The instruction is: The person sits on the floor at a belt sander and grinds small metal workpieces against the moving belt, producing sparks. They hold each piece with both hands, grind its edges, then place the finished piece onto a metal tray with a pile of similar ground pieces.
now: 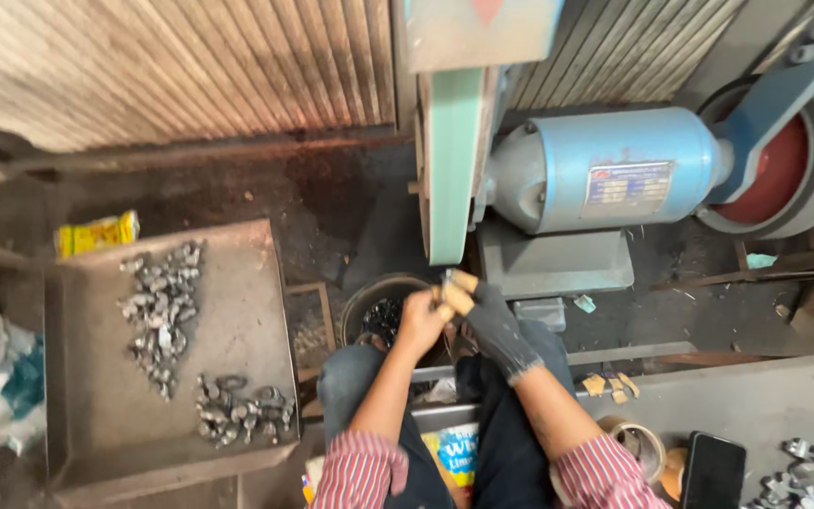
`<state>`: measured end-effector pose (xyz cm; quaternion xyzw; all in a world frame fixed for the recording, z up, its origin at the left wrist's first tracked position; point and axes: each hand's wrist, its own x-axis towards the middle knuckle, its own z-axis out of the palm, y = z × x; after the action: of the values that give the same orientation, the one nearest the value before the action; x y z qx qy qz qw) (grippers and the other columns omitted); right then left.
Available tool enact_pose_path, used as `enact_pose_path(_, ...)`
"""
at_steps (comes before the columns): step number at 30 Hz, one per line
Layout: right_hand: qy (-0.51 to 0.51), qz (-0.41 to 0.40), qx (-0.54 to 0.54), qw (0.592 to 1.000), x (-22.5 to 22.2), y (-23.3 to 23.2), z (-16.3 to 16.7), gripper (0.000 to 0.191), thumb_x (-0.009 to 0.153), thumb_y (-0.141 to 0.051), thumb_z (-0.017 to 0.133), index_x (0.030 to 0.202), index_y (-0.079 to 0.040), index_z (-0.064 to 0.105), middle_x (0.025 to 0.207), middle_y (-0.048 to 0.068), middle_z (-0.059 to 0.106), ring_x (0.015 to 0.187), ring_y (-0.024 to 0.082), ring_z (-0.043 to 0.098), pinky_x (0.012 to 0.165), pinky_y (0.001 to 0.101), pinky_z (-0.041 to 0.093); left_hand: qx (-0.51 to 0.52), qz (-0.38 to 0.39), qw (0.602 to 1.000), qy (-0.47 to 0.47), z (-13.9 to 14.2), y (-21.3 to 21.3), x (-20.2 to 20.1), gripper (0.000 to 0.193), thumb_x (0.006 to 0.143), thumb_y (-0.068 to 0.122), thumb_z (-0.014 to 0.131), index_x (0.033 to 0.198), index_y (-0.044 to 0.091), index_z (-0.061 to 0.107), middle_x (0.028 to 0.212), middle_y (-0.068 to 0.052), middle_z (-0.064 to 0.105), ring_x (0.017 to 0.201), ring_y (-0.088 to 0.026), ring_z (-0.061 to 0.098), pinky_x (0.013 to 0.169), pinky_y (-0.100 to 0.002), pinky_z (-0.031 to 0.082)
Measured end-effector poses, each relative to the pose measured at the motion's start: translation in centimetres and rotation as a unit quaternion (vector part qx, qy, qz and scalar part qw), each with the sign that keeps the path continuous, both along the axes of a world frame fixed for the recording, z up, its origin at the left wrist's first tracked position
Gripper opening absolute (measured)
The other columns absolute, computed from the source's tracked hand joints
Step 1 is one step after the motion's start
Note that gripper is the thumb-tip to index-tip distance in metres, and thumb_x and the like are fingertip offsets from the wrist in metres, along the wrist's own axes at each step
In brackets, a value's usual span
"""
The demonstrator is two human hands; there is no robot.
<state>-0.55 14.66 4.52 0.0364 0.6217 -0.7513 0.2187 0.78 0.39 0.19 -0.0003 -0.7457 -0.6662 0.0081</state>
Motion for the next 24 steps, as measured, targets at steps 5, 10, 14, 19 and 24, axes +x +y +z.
enact_pose_path(5,-0.071,0.005,0.194,0.978,-2.2,-1.9,-1.7,0.039,0.097,-0.030,0.068,0.116,0.003,0.077,0.084,0.009,0.071,0.068,0.016,0.055,0.060,0.0329,0.041,0.069,0.055,0.978,-0.191,-1.3,0.1,-1.6,0.014,0.086,0.010,0.073,0.088,-0.003,0.075,0.075,-0.011,0.074,0.063,-0.014,0.067,0.057,-0.037,0.055)
enact_pose_path(10,0.052,-0.067,0.114,0.990,-1.5,-2.8,-2.4,0.044,0.094,-0.034,0.070,0.120,0.002,0.071,0.095,0.004,0.075,0.085,0.009,0.064,0.074,0.0277,0.053,-0.123,0.047,0.989,-0.066,-2.2,-0.7,-1.2,0.012,0.079,0.006,0.075,0.085,-0.004,0.074,0.074,-0.019,0.073,0.066,-0.022,0.071,0.063,-0.039,0.055)
enact_pose_path(14,0.168,-0.085,0.258,0.948,0.0,-2.8,-2.4,0.047,0.092,-0.032,0.075,0.119,0.005,0.068,0.091,0.005,0.075,0.082,0.014,0.067,0.072,0.0296,0.054,-0.213,0.074,0.972,0.066,-2.0,-0.6,0.1,0.014,0.082,0.006,0.076,0.094,-0.001,0.074,0.089,-0.019,0.074,0.080,-0.029,0.070,0.071,-0.040,0.055)
enact_pose_path(19,0.021,-0.095,0.048,0.994,1.8,-2.3,-2.4,0.032,0.099,-0.024,0.066,0.121,-0.001,0.072,0.092,0.005,0.071,0.076,0.014,0.063,0.064,0.0289,0.049,0.262,0.082,0.958,-0.081,-0.5,0.2,2.8,0.029,0.093,0.009,0.070,0.121,0.001,0.070,0.100,-0.004,0.074,0.084,-0.012,0.068,0.073,-0.028,0.055)
enact_pose_path(24,-0.142,-0.068,-0.167,0.973,1.1,-2.1,-2.0,0.027,0.096,-0.018,0.065,0.119,-0.003,0.068,0.099,0.006,0.070,0.083,0.015,0.066,0.074,0.0313,0.056,0.311,0.129,0.924,-0.178,0.5,-0.5,2.6,0.037,0.091,0.016,0.072,0.127,0.005,0.069,0.092,-0.004,0.072,0.072,-0.011,0.063,0.061,-0.024,0.048)
